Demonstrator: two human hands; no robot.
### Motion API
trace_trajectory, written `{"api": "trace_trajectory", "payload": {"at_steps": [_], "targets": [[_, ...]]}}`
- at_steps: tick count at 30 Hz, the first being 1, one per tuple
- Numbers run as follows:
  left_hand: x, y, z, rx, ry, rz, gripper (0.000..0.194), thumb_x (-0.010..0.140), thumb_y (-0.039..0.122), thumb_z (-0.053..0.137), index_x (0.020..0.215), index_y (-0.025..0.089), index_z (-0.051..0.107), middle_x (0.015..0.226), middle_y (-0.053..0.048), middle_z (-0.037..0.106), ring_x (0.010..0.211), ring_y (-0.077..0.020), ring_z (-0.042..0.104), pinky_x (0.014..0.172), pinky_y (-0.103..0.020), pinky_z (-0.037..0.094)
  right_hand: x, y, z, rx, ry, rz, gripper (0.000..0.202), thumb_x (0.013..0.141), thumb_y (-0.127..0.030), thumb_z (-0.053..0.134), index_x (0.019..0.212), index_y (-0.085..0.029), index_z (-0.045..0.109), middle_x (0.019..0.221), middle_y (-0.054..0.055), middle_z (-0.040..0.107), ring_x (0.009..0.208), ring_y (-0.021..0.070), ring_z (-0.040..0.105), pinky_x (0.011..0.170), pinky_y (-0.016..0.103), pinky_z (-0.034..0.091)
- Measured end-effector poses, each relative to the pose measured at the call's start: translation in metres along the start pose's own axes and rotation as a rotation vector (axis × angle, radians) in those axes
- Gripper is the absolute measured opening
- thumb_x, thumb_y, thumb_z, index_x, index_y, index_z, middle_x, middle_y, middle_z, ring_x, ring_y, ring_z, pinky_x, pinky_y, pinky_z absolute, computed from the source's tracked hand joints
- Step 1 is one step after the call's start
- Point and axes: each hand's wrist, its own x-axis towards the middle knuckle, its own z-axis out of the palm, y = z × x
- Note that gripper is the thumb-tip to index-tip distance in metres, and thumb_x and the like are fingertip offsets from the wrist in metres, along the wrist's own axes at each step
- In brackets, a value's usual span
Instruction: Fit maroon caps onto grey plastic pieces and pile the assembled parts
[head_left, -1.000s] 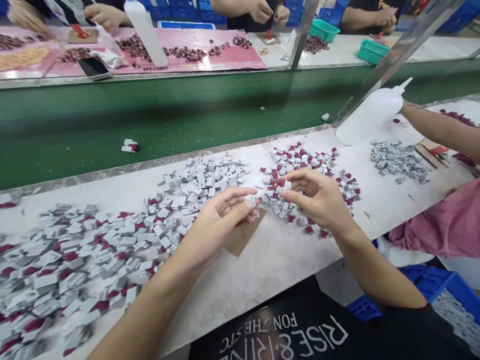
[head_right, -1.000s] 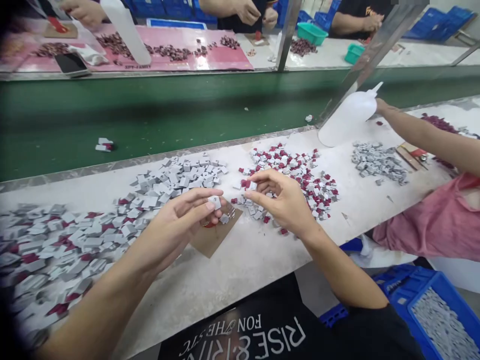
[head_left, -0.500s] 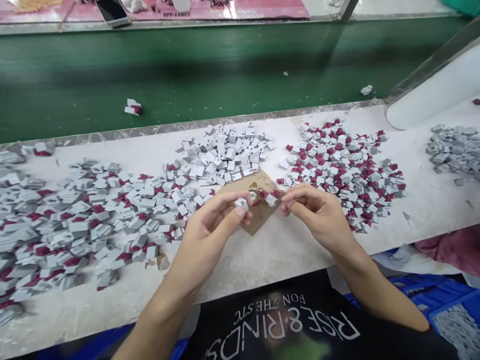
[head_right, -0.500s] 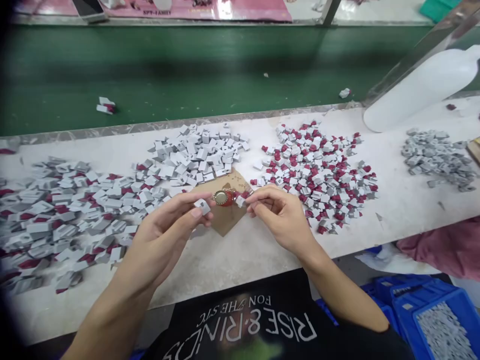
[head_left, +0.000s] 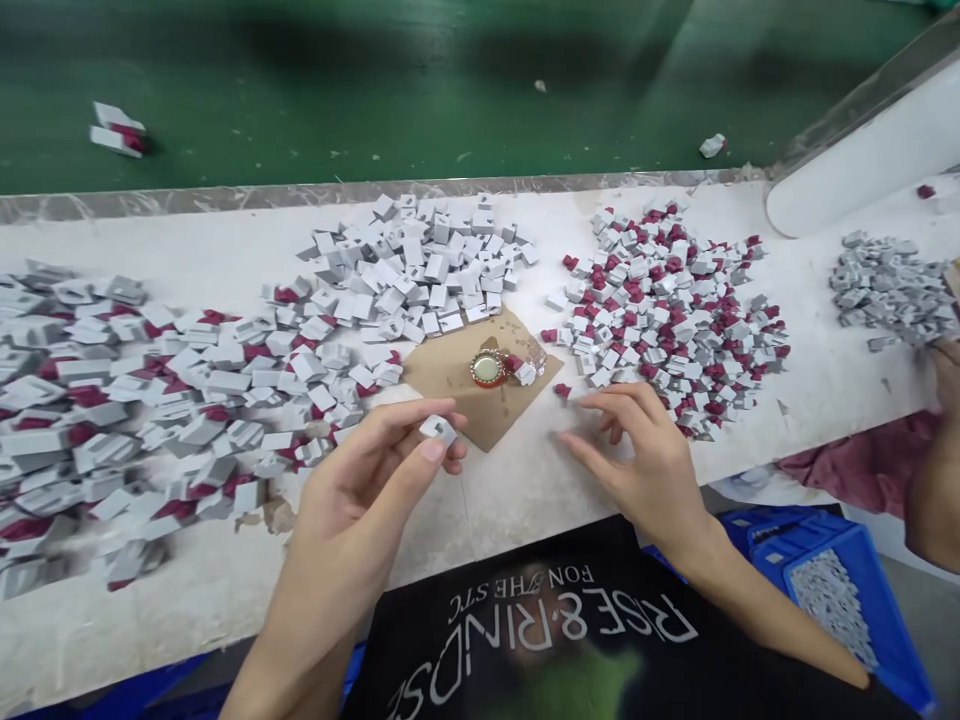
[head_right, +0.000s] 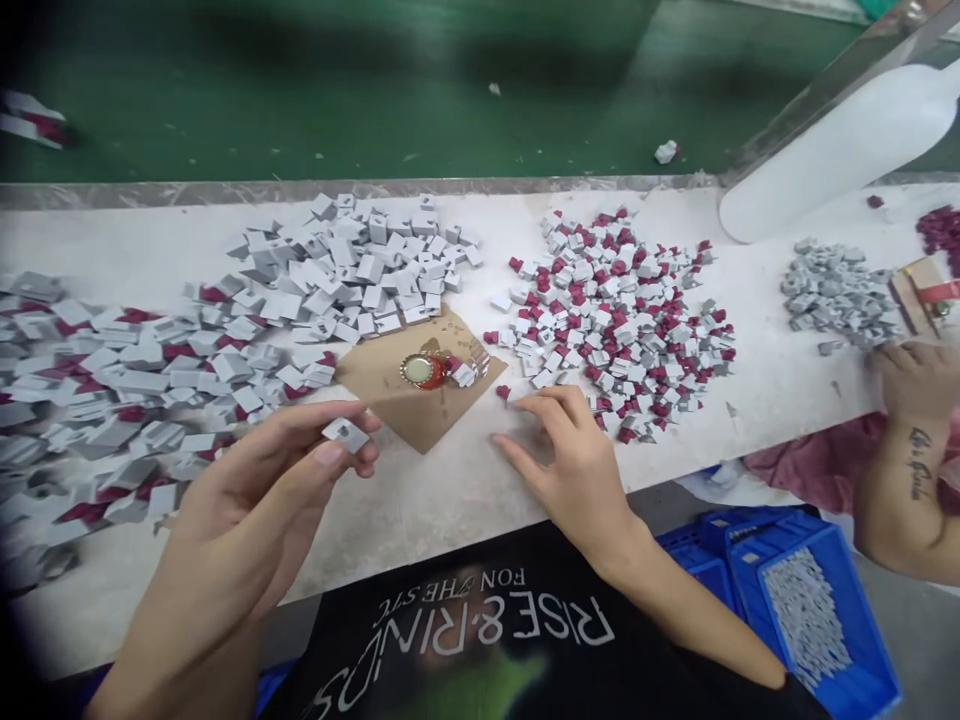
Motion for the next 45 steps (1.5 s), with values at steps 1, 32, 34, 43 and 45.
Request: {"api": "trace_trajectory", "payload": {"at_steps": [1,32,34,43,45], "targets": [[0.000,-0.001,0.001,0.001,-0.007,-0.002,0.017,0.110,0.036,0.083,0.125,0.038,0.089,0.123,-0.002,0.079,0.103,-0.0200,0.070,0.095,-0.030,0.062,0.000,0.002,0.004,0.000,0.000,-0.006,0.023,0.104,-0.024,0.083,0.124,-0.032,0.075,0.121,0.011,0.072,0.080,0.0253,0.070,0.071,0.045,0.068],[0.021,0.007,0.018,0.082,-0.032,0.085,0.019,0.109,0.037,0.083,0.126,0.030,0.087,0.123,-0.005,0.085,0.101,-0.0225,0.081,0.093,-0.035,0.067,0.065,-0.028,0.027,0.449,-0.014,-0.018,0.015,0.096,-0.015,0.073,0.090,-0.029,0.077,0.097,0.005,0.080,0.091,0.0245,0.076,0.071,0.039,0.063],[0.021,0.009,0.018,0.075,-0.027,0.091,0.018,0.109,0.036,0.082,0.125,0.029,0.086,0.120,-0.005,0.085,0.100,-0.0223,0.081,0.091,-0.035,0.068,0.066,-0.028,0.031,0.442,-0.017,-0.019,0.017,0.095,-0.014,0.073,0.090,-0.029,0.077,0.096,0.004,0.080,0.091,0.0246,0.077,0.073,0.040,0.063],[0.023,0.008,0.017,0.050,-0.007,0.095,0.018,0.109,0.033,0.082,0.124,0.023,0.083,0.107,-0.004,0.084,0.095,-0.0204,0.081,0.089,-0.031,0.068,0.066,-0.025,0.033,0.394,-0.037,-0.025,0.017,0.095,-0.012,0.074,0.091,-0.029,0.078,0.098,0.004,0.082,0.091,0.0248,0.077,0.072,0.040,0.063],[0.025,0.008,0.017,0.050,-0.009,0.107,0.016,0.109,0.033,0.082,0.121,0.022,0.083,0.106,-0.004,0.085,0.094,-0.0196,0.082,0.089,-0.030,0.068,0.067,-0.026,0.033,0.399,-0.040,-0.027,0.017,0.095,-0.012,0.074,0.092,-0.028,0.079,0.098,0.004,0.082,0.090,0.0242,0.077,0.071,0.039,0.062]]}}
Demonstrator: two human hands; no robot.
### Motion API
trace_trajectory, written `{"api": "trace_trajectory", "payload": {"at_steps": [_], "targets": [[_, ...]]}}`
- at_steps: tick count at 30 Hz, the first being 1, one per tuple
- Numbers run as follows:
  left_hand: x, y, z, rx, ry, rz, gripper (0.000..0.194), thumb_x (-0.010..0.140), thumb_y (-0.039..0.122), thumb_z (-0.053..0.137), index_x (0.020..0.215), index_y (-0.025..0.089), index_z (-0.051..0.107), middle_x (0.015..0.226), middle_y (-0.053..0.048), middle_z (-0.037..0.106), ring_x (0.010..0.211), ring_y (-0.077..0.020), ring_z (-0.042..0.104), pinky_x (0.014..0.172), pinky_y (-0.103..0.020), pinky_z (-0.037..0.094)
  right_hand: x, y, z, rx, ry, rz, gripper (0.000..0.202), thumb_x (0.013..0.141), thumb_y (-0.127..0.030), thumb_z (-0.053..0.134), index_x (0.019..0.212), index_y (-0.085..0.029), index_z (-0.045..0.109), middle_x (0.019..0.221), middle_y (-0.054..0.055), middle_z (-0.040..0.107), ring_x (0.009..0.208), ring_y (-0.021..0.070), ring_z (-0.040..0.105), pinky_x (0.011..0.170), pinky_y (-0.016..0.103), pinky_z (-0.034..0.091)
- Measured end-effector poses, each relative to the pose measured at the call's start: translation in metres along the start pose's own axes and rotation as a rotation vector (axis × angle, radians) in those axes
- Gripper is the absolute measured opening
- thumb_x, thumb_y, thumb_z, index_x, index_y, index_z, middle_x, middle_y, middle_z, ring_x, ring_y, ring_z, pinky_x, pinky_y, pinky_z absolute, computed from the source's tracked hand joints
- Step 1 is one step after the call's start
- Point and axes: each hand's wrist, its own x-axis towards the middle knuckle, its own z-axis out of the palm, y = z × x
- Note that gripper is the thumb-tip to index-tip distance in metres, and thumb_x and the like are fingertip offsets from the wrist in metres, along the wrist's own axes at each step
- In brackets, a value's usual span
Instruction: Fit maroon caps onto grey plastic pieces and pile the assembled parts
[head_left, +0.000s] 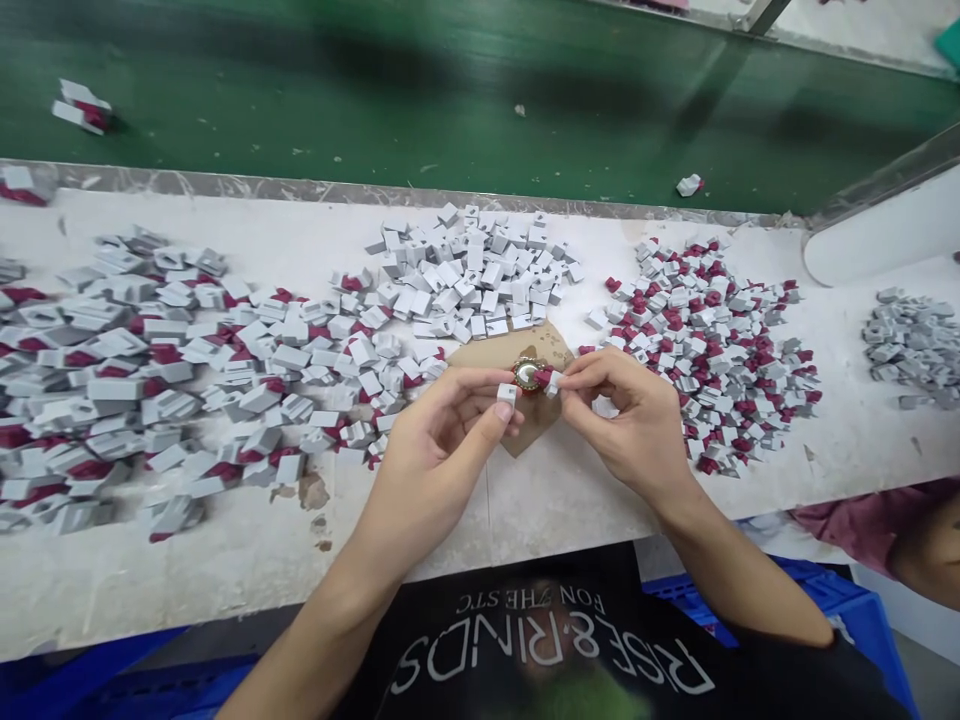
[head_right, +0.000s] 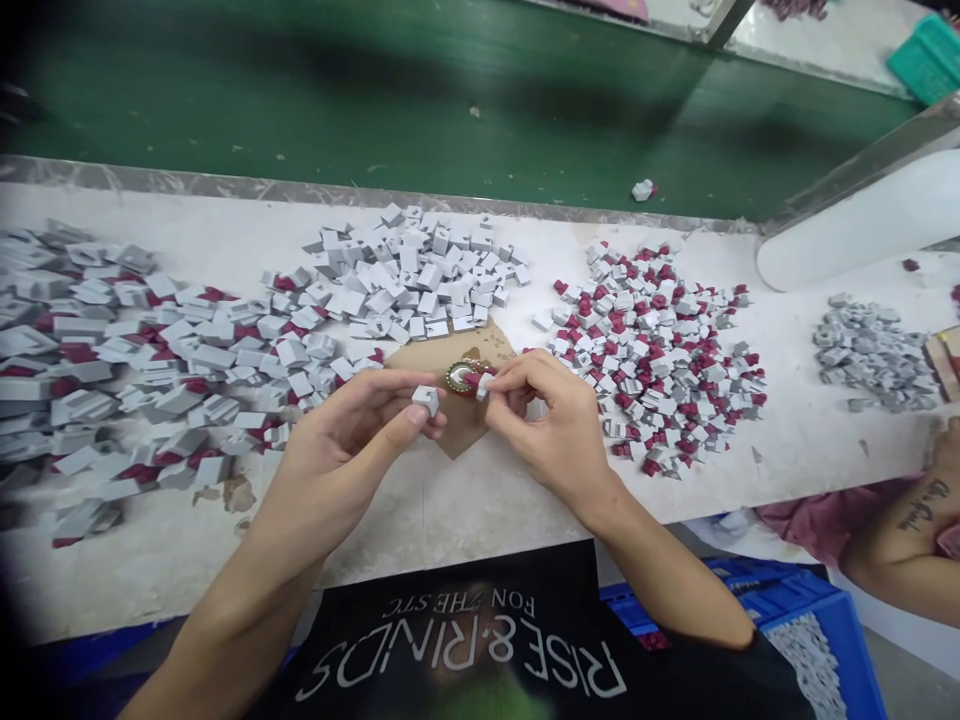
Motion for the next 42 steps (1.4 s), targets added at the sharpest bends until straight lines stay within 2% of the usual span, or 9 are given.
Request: {"api": "trace_trajectory", "payload": {"at_steps": [4,7,14,18,24,30,35,39,42], "targets": [[0.003,-0.001,-0.001,0.031,-0.013,0.034,0.017,0.109,0.032,0.082,0.123,0.023,0.083,0.106,-0.005,0.086,0.096,-0.0201,0.083,0.088,-0.030,0.070,0.001,-0.002,-0.002,0.062,0.012,0.037,0.017,0.093,-0.011,0.076,0.092,-0.027,0.081,0.097,0.003,0.082,0.090,0.0226,0.077,0.071,0.037,0.061],[0.005,0.002,0.001,0.041,-0.017,0.051,0.012,0.108,0.030,0.082,0.119,0.024,0.084,0.107,-0.005,0.087,0.097,-0.0205,0.085,0.088,-0.029,0.071,0.002,-0.001,-0.008,0.214,0.054,0.092,0.019,0.092,-0.008,0.079,0.090,-0.028,0.082,0.097,0.002,0.082,0.092,0.0205,0.077,0.077,0.034,0.062],[0.009,0.012,0.019,-0.057,-0.036,0.040,0.008,0.107,0.025,0.084,0.115,0.023,0.084,0.110,-0.005,0.091,0.100,-0.0235,0.089,0.093,-0.034,0.075,0.003,0.001,-0.015,0.565,0.003,0.248,0.017,0.092,-0.013,0.088,0.091,-0.030,0.085,0.099,0.000,0.082,0.094,0.0184,0.076,0.085,0.033,0.062],[0.011,0.013,0.024,-0.096,-0.063,0.037,0.005,0.107,0.023,0.085,0.111,0.021,0.085,0.104,-0.005,0.091,0.099,-0.0242,0.090,0.096,-0.035,0.076,0.000,0.001,-0.014,0.594,-0.004,0.276,0.012,0.092,-0.020,0.092,0.091,-0.030,0.085,0.101,0.001,0.082,0.097,0.0201,0.077,0.088,0.035,0.063],[0.011,0.009,0.024,-0.156,-0.076,0.032,0.009,0.105,0.027,0.089,0.112,0.022,0.086,0.110,-0.006,0.091,0.103,-0.0248,0.090,0.098,-0.036,0.076,-0.002,0.002,-0.015,0.568,-0.016,0.284,0.010,0.092,-0.027,0.095,0.091,-0.030,0.085,0.102,0.002,0.083,0.097,0.0211,0.078,0.086,0.036,0.064],[0.011,0.006,0.024,-0.147,-0.100,0.032,0.009,0.106,0.024,0.087,0.115,0.021,0.086,0.116,-0.007,0.091,0.104,-0.0233,0.090,0.099,-0.033,0.075,-0.001,0.001,-0.016,0.556,-0.028,0.260,0.014,0.091,-0.017,0.092,0.090,-0.029,0.087,0.100,0.002,0.084,0.094,0.0190,0.079,0.083,0.033,0.064],[0.010,0.005,0.024,-0.094,-0.143,0.058,0.010,0.105,0.025,0.089,0.114,0.022,0.087,0.108,-0.005,0.091,0.102,-0.0226,0.089,0.096,-0.031,0.075,0.002,-0.005,-0.019,0.523,-0.057,0.237,0.020,0.085,-0.007,0.088,0.084,-0.027,0.086,0.094,0.002,0.084,0.085,0.0171,0.078,0.072,0.029,0.062],[0.009,0.008,0.021,-0.008,-0.151,0.083,0.014,0.103,0.031,0.092,0.115,0.025,0.088,0.107,-0.004,0.091,0.100,-0.0236,0.089,0.094,-0.033,0.075,0.003,-0.008,-0.019,0.544,-0.069,0.223,0.018,0.085,-0.009,0.091,0.082,-0.026,0.086,0.094,0.003,0.084,0.084,0.0178,0.078,0.070,0.029,0.062],[0.009,0.015,0.014,0.053,-0.157,0.109,0.012,0.103,0.033,0.091,0.114,0.028,0.089,0.112,-0.004,0.090,0.101,-0.0241,0.088,0.093,-0.034,0.076,0.000,-0.010,-0.019,0.601,-0.074,0.199,0.016,0.089,-0.012,0.093,0.088,-0.028,0.089,0.099,0.003,0.085,0.089,0.0181,0.080,0.076,0.031,0.066]]}}
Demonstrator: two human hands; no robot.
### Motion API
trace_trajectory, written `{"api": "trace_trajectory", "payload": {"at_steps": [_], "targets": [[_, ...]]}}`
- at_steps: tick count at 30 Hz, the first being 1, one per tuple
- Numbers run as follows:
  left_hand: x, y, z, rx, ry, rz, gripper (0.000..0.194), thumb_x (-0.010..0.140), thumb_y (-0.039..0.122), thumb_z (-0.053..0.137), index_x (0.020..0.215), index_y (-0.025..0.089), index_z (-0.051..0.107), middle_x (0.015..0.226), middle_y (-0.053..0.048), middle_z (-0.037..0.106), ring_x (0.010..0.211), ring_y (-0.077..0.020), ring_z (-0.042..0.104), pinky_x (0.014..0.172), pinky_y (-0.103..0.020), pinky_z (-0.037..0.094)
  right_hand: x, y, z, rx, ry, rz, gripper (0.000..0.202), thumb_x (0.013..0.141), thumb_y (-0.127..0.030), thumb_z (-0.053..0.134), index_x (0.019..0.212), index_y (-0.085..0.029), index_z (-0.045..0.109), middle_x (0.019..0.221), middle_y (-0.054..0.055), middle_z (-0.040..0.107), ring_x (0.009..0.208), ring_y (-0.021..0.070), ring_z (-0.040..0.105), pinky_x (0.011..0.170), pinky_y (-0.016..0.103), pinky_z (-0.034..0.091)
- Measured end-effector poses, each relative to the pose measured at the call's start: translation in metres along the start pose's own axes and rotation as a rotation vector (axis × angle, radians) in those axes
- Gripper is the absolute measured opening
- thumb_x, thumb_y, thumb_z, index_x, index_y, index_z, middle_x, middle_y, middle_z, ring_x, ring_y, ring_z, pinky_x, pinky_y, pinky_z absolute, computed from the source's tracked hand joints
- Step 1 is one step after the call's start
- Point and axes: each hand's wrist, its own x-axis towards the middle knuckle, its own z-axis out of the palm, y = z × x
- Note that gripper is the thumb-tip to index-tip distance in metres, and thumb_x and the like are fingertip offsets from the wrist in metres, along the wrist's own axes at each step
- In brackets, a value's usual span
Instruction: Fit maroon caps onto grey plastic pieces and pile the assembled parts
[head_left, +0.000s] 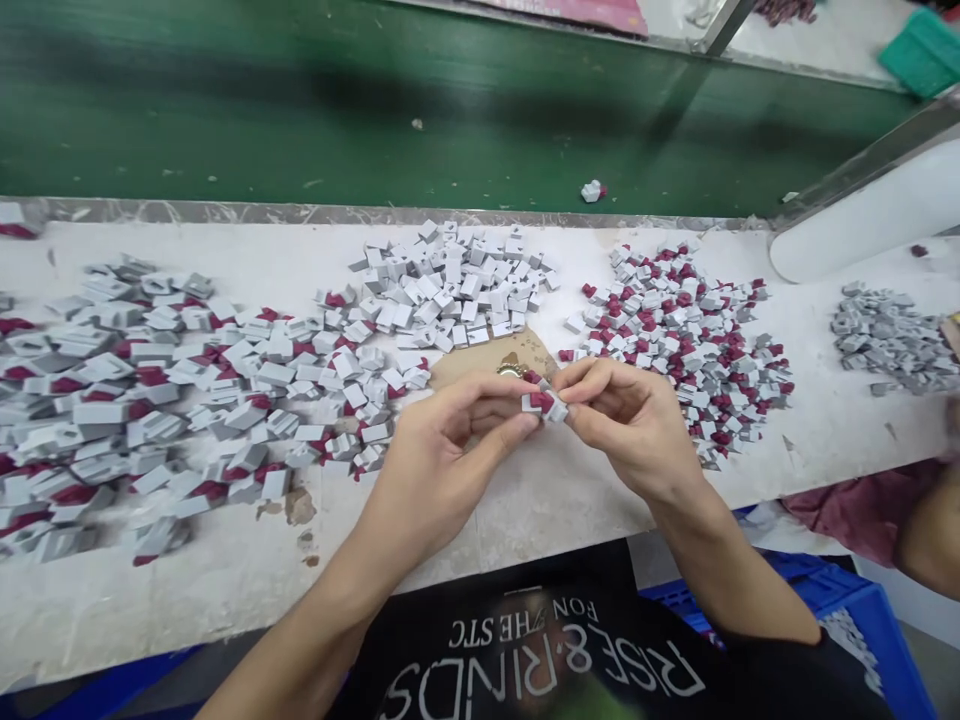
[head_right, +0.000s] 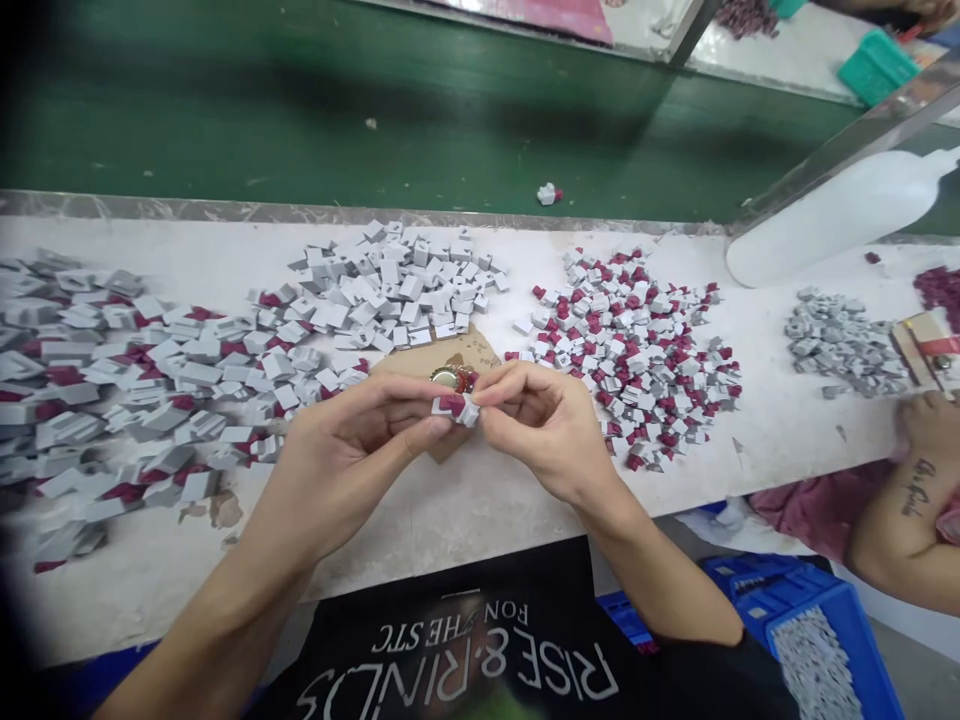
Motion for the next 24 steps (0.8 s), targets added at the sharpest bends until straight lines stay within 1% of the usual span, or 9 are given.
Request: {"api": "trace_trajectory", "payload": {"at_steps": [5,9,12,14,16,18,19,21,24], "targets": [[0.002,0.013,-0.013,0.089,-0.030,0.032,0.011,0.103,0.036,0.090,0.113,0.030,0.090,0.113,-0.005,0.090,0.104,-0.0260,0.087,0.086,-0.033,0.076,-0.004,-0.004,0.004,0.019,-0.026,-0.068,0.020,0.095,-0.012,0.091,0.101,-0.030,0.094,0.105,0.003,0.087,0.099,0.0176,0.082,0.089,0.033,0.068],[0.012,0.022,-0.016,0.147,-0.019,0.077,0.012,0.103,0.039,0.090,0.111,0.030,0.090,0.110,-0.006,0.089,0.097,-0.0261,0.086,0.088,-0.036,0.075,0.004,-0.006,0.007,0.043,-0.043,-0.088,0.016,0.097,-0.016,0.090,0.100,-0.031,0.093,0.107,0.003,0.087,0.099,0.0183,0.083,0.087,0.033,0.069],[0.029,0.032,-0.018,0.206,-0.087,0.083,0.015,0.104,0.042,0.087,0.114,0.031,0.090,0.114,-0.008,0.088,0.104,-0.0282,0.086,0.096,-0.040,0.074,0.021,-0.012,-0.002,0.000,-0.092,-0.063,0.006,0.097,-0.026,0.093,0.101,-0.031,0.092,0.106,0.004,0.088,0.097,0.0207,0.084,0.085,0.037,0.070],[0.045,0.040,-0.024,0.246,-0.116,0.079,0.015,0.103,0.042,0.086,0.113,0.031,0.089,0.113,-0.009,0.088,0.104,-0.0296,0.085,0.094,-0.041,0.073,0.038,-0.017,-0.016,-0.152,-0.089,-0.042,0.011,0.097,-0.034,0.093,0.108,-0.031,0.091,0.108,0.005,0.088,0.096,0.0233,0.084,0.086,0.041,0.070],[0.065,0.048,-0.035,0.318,-0.054,0.102,0.015,0.099,0.041,0.087,0.108,0.029,0.088,0.112,-0.010,0.087,0.104,-0.0308,0.084,0.095,-0.043,0.072,0.058,-0.020,-0.036,-0.444,0.017,-0.056,0.019,0.098,-0.037,0.089,0.116,-0.029,0.091,0.113,0.008,0.086,0.100,0.0272,0.082,0.091,0.047,0.069],[0.089,0.054,-0.051,0.430,0.069,0.133,0.015,0.095,0.038,0.087,0.106,0.028,0.087,0.114,-0.010,0.087,0.106,-0.0316,0.081,0.100,-0.045,0.069,0.080,-0.021,-0.057,-0.797,0.156,-0.076,0.023,0.099,-0.032,0.084,0.120,-0.025,0.091,0.117,0.013,0.082,0.111,0.0335,0.077,0.101,0.055,0.065],[0.101,0.056,-0.060,0.491,0.134,0.133,0.015,0.094,0.037,0.086,0.105,0.027,0.087,0.115,-0.010,0.086,0.108,-0.0319,0.080,0.101,-0.045,0.067,0.090,-0.020,-0.065,-0.947,0.189,-0.063,0.024,0.099,-0.031,0.082,0.120,-0.023,0.091,0.118,0.015,0.079,0.117,0.0371,0.074,0.107,0.058,0.062],[0.126,0.058,-0.078,0.576,0.242,0.079,0.013,0.093,0.033,0.085,0.104,0.025,0.086,0.113,-0.010,0.086,0.109,-0.0320,0.079,0.102,-0.045,0.066,0.108,-0.016,-0.077,-1.155,0.174,-0.002,0.023,0.098,-0.031,0.081,0.115,-0.021,0.093,0.118,0.017,0.073,0.126,0.0422,0.068,0.114,0.062,0.057],[0.159,0.054,-0.098,0.570,0.370,-0.029,0.009,0.089,0.025,0.085,0.096,0.022,0.081,0.106,-0.009,0.085,0.107,-0.0299,0.078,0.101,-0.041,0.065,0.124,-0.012,-0.081,-1.273,0.099,0.056,0.022,0.100,-0.033,0.078,0.108,-0.021,0.094,0.117,0.018,0.069,0.128,0.0436,0.063,0.116,0.061,0.055]]}}
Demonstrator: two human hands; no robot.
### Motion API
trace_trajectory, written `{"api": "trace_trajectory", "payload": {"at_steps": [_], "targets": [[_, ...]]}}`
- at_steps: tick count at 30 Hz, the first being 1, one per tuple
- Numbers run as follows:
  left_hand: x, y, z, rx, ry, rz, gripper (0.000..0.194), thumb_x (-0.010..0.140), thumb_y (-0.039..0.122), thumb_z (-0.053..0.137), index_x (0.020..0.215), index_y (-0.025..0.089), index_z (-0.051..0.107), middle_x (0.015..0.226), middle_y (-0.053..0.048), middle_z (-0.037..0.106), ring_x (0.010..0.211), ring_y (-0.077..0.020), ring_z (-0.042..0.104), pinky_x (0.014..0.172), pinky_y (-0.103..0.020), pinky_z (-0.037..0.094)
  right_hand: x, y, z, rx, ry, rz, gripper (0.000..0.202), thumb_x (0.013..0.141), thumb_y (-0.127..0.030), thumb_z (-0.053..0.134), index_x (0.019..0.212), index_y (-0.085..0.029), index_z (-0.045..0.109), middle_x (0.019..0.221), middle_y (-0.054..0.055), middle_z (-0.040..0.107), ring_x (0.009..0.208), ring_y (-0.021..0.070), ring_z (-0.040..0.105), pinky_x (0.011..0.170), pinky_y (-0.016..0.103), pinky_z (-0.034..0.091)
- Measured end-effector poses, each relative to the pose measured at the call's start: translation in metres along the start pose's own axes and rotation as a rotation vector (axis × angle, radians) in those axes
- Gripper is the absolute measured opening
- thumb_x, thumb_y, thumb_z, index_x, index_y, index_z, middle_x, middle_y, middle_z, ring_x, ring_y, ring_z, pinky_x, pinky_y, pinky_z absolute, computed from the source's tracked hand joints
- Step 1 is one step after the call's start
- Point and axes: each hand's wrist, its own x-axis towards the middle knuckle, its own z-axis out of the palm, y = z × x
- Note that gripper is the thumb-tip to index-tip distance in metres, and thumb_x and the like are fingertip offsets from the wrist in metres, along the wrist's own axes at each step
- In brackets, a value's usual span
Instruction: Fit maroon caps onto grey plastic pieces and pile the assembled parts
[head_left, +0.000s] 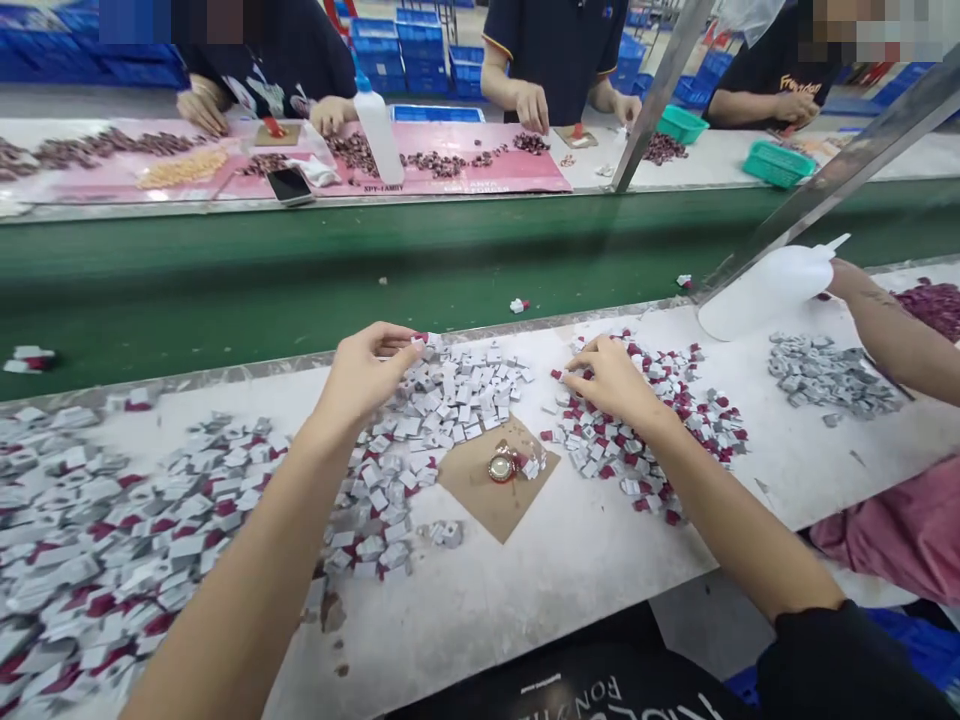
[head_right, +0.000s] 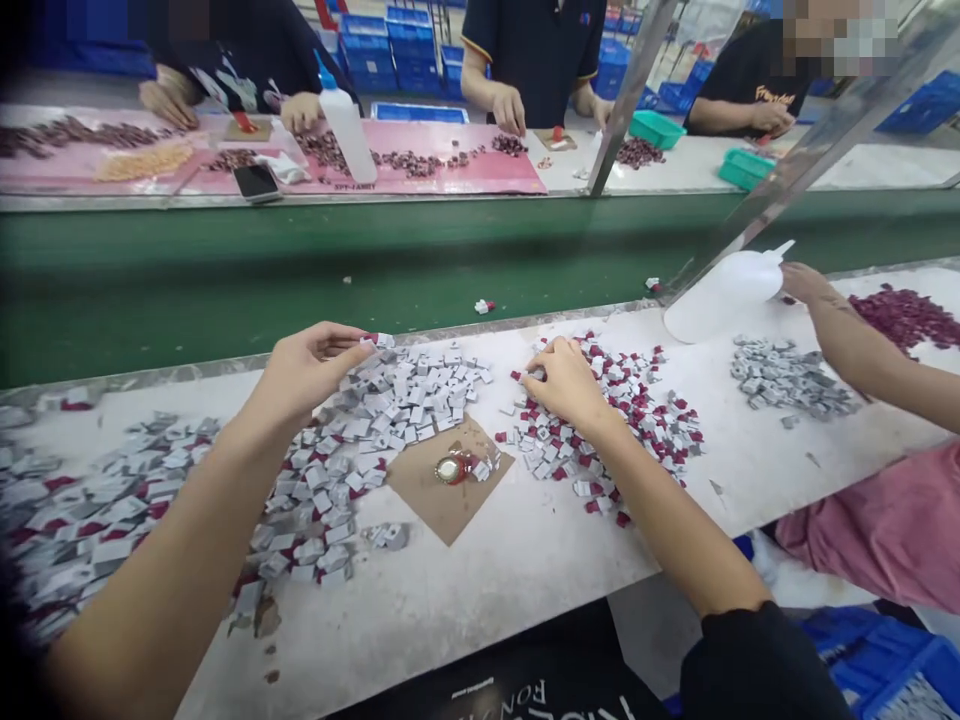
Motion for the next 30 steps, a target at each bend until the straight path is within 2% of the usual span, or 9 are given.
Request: {"api": "trace_trajectory", "payload": {"at_steps": [4,9,13,16,18,21,25,27,30], "targets": [[0.038,-0.012,0.004,-0.006,0.047,-0.108,0.013,0.083,0.018,0.085,0.088,0.021,0.074,0.095,-0.007,0.082,0.095,-0.0264,0.078,0.090,-0.035,0.064,0.004,-0.003,0.001,-0.046,-0.052,-0.039,0.025,0.101,-0.031,0.073,0.110,-0.020,0.094,0.117,0.019,0.069,0.127,0.0434,0.062,0.117,0.060,0.053],[0.077,-0.022,0.003,0.057,0.091,-0.158,0.018,0.076,0.017,0.085,0.080,0.022,0.069,0.088,-0.007,0.080,0.087,-0.0277,0.076,0.080,-0.037,0.061,0.012,-0.004,-0.012,-0.044,-0.079,-0.022,0.027,0.096,-0.029,0.077,0.116,-0.019,0.091,0.119,0.019,0.074,0.125,0.0422,0.068,0.112,0.055,0.056],[0.096,-0.028,-0.002,0.109,0.109,-0.174,0.018,0.075,0.016,0.084,0.080,0.023,0.067,0.094,-0.008,0.082,0.092,-0.0294,0.077,0.081,-0.038,0.061,0.054,-0.031,-0.012,0.031,0.006,0.041,0.035,0.105,-0.037,0.070,0.132,-0.018,0.083,0.126,0.018,0.080,0.107,0.0354,0.076,0.100,0.049,0.059],[0.102,-0.031,-0.004,0.163,0.114,-0.185,0.019,0.079,0.017,0.083,0.080,0.024,0.066,0.092,-0.008,0.081,0.096,-0.0301,0.079,0.087,-0.039,0.062,0.101,-0.068,0.010,0.119,0.025,0.137,0.035,0.110,-0.044,0.069,0.130,-0.017,0.079,0.112,0.016,0.084,0.106,0.0357,0.078,0.097,0.046,0.058],[0.104,-0.035,-0.005,0.204,0.114,-0.192,0.019,0.081,0.017,0.082,0.081,0.024,0.065,0.093,-0.008,0.080,0.099,-0.0308,0.079,0.093,-0.040,0.062,0.129,-0.091,0.031,0.124,0.013,0.157,0.031,0.109,-0.042,0.072,0.124,-0.016,0.078,0.113,0.019,0.084,0.109,0.0380,0.078,0.096,0.046,0.058],[0.103,-0.041,-0.008,0.259,0.111,-0.189,0.016,0.084,0.016,0.080,0.091,0.023,0.067,0.103,-0.011,0.080,0.108,-0.0337,0.079,0.105,-0.045,0.061,0.154,-0.110,0.055,0.126,-0.004,0.113,0.011,0.106,-0.024,0.070,0.111,-0.018,0.078,0.114,0.019,0.083,0.112,0.0371,0.077,0.100,0.045,0.057],[0.085,-0.039,-0.006,0.353,0.114,-0.083,0.038,0.088,0.021,0.080,0.125,0.018,0.069,0.136,-0.021,0.074,0.140,-0.0432,0.065,0.123,-0.054,0.050,0.158,-0.112,0.059,0.156,-0.011,-0.013,0.019,0.096,-0.008,0.067,0.107,-0.021,0.076,0.116,0.013,0.081,0.110,0.0289,0.074,0.103,0.039,0.056],[0.069,-0.029,0.002,0.423,-0.004,0.104,0.041,0.092,0.026,0.078,0.132,0.019,0.070,0.141,-0.022,0.070,0.144,-0.0446,0.059,0.126,-0.057,0.046,0.150,-0.108,0.051,0.182,0.031,-0.062,0.020,0.094,-0.011,0.067,0.108,-0.022,0.074,0.115,0.011,0.078,0.106,0.0262,0.071,0.103,0.037,0.056],[0.043,-0.010,0.020,0.479,-0.314,0.362,0.026,0.098,0.034,0.073,0.121,0.022,0.076,0.128,-0.015,0.071,0.134,-0.0419,0.060,0.123,-0.060,0.046,0.124,-0.095,0.032,0.300,0.151,-0.107,0.015,0.092,-0.018,0.068,0.105,-0.024,0.071,0.108,0.007,0.072,0.098,0.0245,0.068,0.099,0.039,0.057]]}}
